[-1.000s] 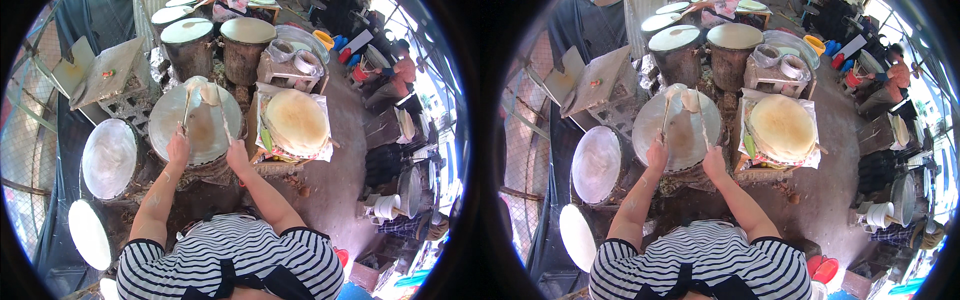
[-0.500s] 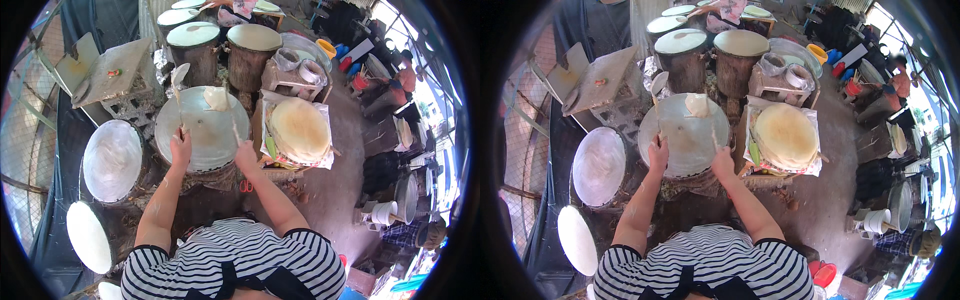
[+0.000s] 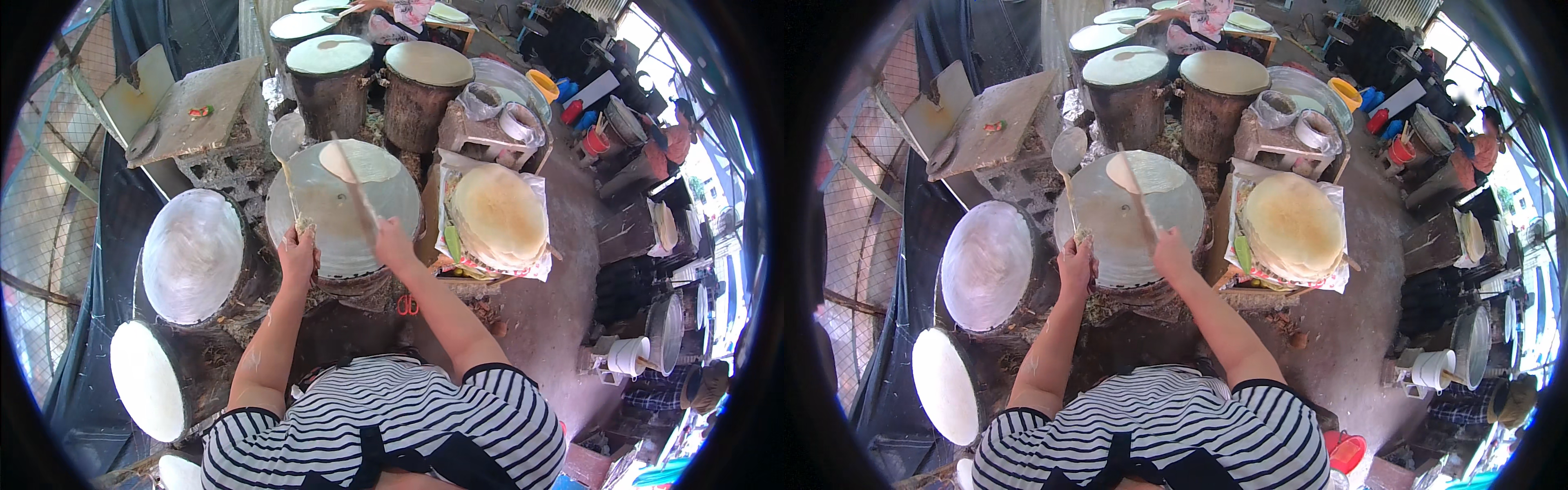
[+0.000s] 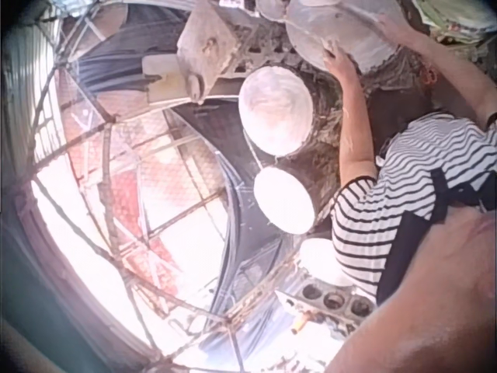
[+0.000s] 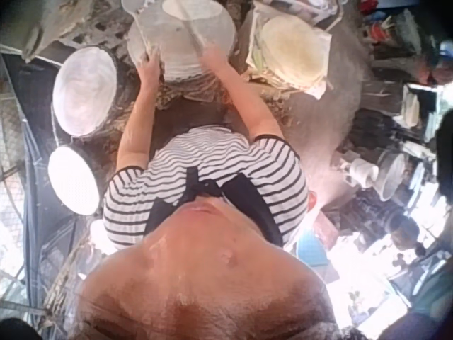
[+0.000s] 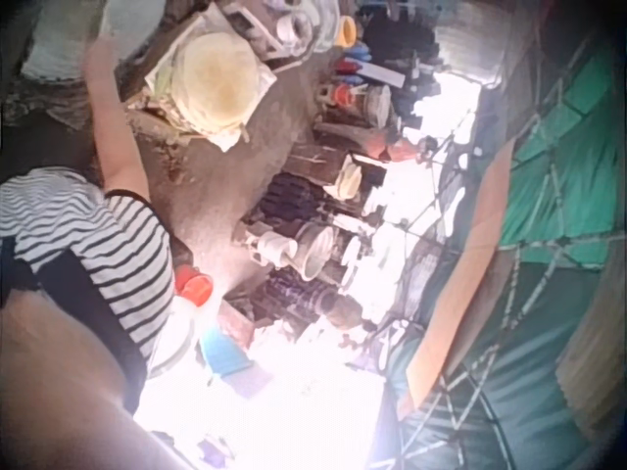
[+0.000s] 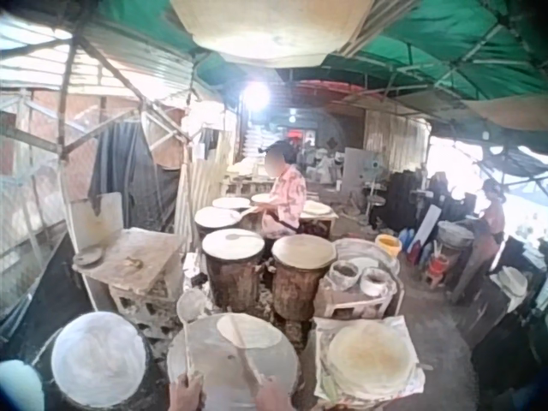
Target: The person ladles batter onto multiple hot cylindrical molds, spreads it evenly with a wooden tool, and removes the cooked crepes to stack them. The process repeats continuously across several molds.
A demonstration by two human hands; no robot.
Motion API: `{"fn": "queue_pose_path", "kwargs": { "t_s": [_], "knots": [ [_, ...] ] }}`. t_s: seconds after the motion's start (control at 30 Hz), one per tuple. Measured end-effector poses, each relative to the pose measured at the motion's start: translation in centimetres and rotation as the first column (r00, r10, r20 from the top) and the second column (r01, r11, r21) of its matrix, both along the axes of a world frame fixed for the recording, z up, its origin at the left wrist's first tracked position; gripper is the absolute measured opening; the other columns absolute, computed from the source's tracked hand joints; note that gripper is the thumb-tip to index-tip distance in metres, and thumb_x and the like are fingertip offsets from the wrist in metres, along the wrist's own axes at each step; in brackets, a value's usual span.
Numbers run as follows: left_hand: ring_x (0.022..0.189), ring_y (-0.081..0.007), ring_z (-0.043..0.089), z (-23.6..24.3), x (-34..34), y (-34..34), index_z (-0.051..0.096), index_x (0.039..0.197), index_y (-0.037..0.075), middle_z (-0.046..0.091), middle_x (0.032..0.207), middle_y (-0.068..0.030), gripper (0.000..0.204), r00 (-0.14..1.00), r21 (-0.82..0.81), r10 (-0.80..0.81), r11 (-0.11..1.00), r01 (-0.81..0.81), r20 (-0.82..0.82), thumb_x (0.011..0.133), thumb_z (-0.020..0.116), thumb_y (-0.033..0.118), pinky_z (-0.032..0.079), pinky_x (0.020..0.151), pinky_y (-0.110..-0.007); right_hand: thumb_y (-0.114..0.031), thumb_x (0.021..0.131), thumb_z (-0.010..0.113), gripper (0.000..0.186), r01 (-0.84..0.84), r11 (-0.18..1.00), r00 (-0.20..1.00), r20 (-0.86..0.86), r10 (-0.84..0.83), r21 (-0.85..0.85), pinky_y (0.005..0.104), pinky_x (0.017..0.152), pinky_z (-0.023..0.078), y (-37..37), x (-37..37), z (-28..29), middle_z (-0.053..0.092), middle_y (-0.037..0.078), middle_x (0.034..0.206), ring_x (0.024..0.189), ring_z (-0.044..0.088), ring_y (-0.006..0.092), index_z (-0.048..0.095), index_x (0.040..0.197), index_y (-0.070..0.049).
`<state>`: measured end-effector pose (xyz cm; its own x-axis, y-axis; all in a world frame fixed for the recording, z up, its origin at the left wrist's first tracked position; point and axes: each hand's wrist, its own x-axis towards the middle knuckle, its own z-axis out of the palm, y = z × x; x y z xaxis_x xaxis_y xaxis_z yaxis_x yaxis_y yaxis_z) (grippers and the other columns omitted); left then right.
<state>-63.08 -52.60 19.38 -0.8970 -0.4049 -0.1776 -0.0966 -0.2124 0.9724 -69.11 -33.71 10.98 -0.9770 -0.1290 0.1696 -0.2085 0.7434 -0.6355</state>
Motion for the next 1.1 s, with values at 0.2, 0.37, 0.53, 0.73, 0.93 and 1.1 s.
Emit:
{"fn": "queue_pose_path", "kwargs": {
  "t_s": [0.2, 0.37, 0.53, 0.73, 0.93, 1.1],
  "knots": [
    [0.037, -0.0082, 0.041, -0.3, 1.8, -0.8, 0.05, 0.078, 0.004, 0.041, 0.056, 0.0018, 0.016, 1.0, 0.019, -0.007, 1.0, 0.006, 0.028, 0.088, 0.056, 0.015, 0.033, 0.033, -0.024, -0.006, 0.083, 0.045, 0.02, 0.079, 0.987, 0.993, 0.071, -0.09, 0.138, 0.0485, 0.072, 0.049, 0.4, -0.8, 0.8, 0.05, 0.021, 0.102, 0.085, 0.059, 0.0401, 0.053, 0.1, 0.0],
    [0.037, -0.0089, 0.04, -0.2, 2.5, -1.5, 0.051, 0.08, 0.005, 0.041, 0.056, 0.0017, 0.014, 1.0, 0.052, -0.003, 0.999, 0.002, 0.013, 0.088, 0.055, 0.015, 0.033, 0.034, -0.024, -0.005, 0.083, 0.045, 0.02, -0.017, 0.996, 1.0, -0.001, 0.018, 0.082, 0.0491, 0.074, 0.048, -2.5, -0.4, 0.8, 0.05, 0.022, 0.102, 0.086, 0.058, 0.0411, 0.053, 0.1, 0.001],
    [0.038, -0.0091, 0.04, -1.0, 3.2, -2.2, 0.052, 0.082, 0.005, 0.042, 0.058, 0.0017, 0.013, 1.0, 0.094, 0.012, 0.996, -0.011, -0.014, 0.088, 0.056, 0.015, 0.034, 0.034, -0.025, -0.002, 0.081, 0.043, 0.021, 0.057, 0.995, 0.995, 0.082, -0.064, 0.082, 0.0488, 0.076, 0.047, -1.9, 1.0, 2.8, 0.05, 0.023, 0.1, 0.089, 0.056, 0.042, 0.053, 0.099, 0.003],
    [0.037, -0.0092, 0.039, 0.1, 3.8, -2.2, 0.052, 0.083, 0.004, 0.043, 0.06, 0.0014, 0.012, 0.999, 0.102, 0.051, 0.993, -0.051, 0.007, 0.089, 0.055, 0.014, 0.033, 0.034, -0.024, -0.004, 0.081, 0.044, 0.022, -0.091, 0.994, 0.995, -0.023, 0.092, 0.054, 0.0488, 0.075, 0.047, -3.5, 1.1, 1.0, 0.05, 0.023, 0.101, 0.088, 0.057, 0.0414, 0.053, 0.1, 0.004],
    [0.037, -0.0087, 0.04, -0.6, 4.6, -2.1, 0.055, 0.084, 0.002, 0.044, 0.056, 0.0017, 0.012, 0.992, 0.109, 0.117, 0.988, -0.112, -0.048, 0.089, 0.054, 0.013, 0.033, 0.034, -0.024, -0.008, 0.081, 0.045, 0.021, -0.022, 0.988, 0.999, -0.028, 0.026, 0.153, 0.0488, 0.074, 0.047, 0.1, -4.3, 1.1, 0.051, 0.023, 0.098, 0.087, 0.056, 0.0413, 0.054, 0.098, 0.002],
    [0.037, -0.0082, 0.04, 0.0, 4.5, -1.2, 0.056, 0.087, 0.001, 0.044, 0.056, 0.0016, 0.013, 0.986, 0.095, 0.168, 0.981, -0.167, -0.004, 0.089, 0.055, 0.014, 0.032, 0.034, -0.024, -0.009, 0.082, 0.045, 0.024, -0.254, 0.955, 0.967, 0.027, 0.253, 0.154, 0.0484, 0.074, 0.047, -2.0, -1.3, 1.0, 0.051, 0.021, 0.097, 0.085, 0.056, 0.0409, 0.054, 0.102, 0.0]
  ]
}}
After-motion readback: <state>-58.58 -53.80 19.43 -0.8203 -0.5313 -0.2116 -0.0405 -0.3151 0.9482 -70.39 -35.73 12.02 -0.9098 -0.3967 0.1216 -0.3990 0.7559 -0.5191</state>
